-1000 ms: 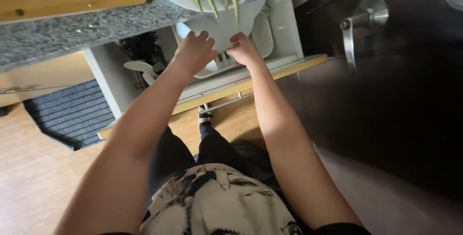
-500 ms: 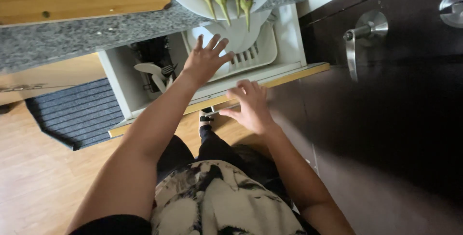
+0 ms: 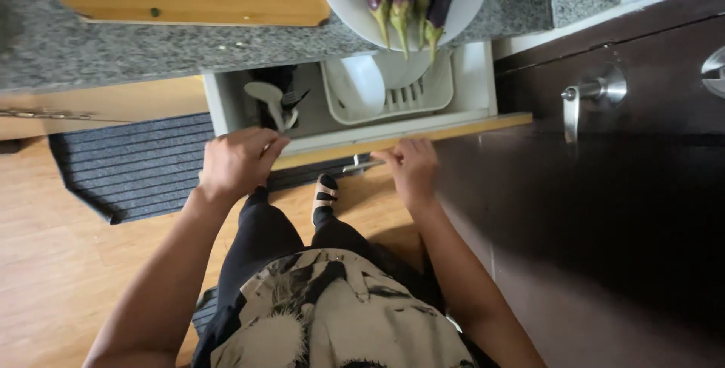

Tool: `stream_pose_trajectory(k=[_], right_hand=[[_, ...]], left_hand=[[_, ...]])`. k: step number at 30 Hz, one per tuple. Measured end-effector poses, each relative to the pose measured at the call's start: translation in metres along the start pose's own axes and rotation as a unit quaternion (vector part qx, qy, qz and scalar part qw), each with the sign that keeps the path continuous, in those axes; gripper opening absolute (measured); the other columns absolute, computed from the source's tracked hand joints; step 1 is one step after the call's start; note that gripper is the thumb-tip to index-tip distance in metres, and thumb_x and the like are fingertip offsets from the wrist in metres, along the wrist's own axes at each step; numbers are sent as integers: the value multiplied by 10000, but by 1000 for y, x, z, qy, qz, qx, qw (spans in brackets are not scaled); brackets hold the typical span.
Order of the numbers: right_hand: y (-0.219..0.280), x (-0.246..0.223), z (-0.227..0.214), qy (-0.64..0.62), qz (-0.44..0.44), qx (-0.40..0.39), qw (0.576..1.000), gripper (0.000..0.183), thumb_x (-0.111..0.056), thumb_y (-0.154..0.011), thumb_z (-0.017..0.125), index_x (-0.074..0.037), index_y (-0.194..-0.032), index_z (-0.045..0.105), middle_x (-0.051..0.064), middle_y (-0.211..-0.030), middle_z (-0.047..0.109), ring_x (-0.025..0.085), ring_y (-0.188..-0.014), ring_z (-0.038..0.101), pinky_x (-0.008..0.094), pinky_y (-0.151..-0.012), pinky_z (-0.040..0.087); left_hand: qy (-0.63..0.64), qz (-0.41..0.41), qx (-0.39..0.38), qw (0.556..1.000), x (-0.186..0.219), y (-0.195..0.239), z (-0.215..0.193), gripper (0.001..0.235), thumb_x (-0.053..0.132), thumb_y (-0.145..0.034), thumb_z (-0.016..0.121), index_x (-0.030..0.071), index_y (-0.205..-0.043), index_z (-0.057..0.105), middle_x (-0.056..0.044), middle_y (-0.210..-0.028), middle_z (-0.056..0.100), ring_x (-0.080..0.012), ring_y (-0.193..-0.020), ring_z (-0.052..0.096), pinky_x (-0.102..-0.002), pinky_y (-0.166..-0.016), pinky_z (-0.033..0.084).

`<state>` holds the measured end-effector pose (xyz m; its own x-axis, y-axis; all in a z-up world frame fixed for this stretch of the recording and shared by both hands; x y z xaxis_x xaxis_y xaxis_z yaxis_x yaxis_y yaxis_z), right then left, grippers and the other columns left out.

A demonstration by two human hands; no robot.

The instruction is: The person cuts a yellow squash into small pieces on a wooden cutting board using a knife and places the pieces into a white bowl. They then open a drawer to retrieve a white bowl and a wooden spoon, and later place a black pot lid into the drawer.

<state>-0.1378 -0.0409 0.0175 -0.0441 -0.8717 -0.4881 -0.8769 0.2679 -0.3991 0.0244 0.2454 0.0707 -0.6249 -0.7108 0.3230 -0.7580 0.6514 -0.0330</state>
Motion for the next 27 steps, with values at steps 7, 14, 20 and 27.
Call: stream_pose_trajectory(k=[7,14,20,27], right_hand=[[-42,-21,17,49,78,43,995,482,-568,-828,838,-152,-752,605,37,-708,577,275,-700,648,351,-654,535],[-54,-44,76,290,79,21,954,322,-515,-1041,595,-256,-937,756,-29,-1044,719,296,-1141,619,453,-805,501],[-60,-51,124,295,152,-68,941,369,-501,-988,623,-181,-1139,730,97,-1237,711,414,-1287,567,564,-969,445],[-78,-43,133,251,241,-218,912,559,-568,-1049,472,-90,-1316,582,170,-1391,641,410,-1450,422,571,-1073,465]], left_hand=[[34,81,73,993,-27,12,-19,141,401,-967,708,278,-898,695,44,-766,696,-208,-778,738,-363,-681,594],[-7,117,106,987,-83,10,-11,140,371,-891,700,276,-799,655,38,-734,644,-217,-767,717,-392,-710,562],[8,110,78,991,-129,8,-39,90,357,-903,699,276,-880,668,36,-783,625,-213,-801,692,-395,-724,539],[-1,31,39,999,-124,-3,-41,290,281,-798,798,198,-1060,706,-62,-1283,580,-296,-1057,646,-447,-724,590]])
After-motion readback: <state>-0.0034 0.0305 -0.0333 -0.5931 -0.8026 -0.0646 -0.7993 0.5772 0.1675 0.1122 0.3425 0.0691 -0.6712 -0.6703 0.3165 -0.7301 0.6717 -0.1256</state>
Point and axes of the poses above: each hand's wrist, its own y-axis away from the middle knuckle, its own z-axis out of the palm, x = y × z, the point moved 3 cm from there along -y, towards the middle knuckle
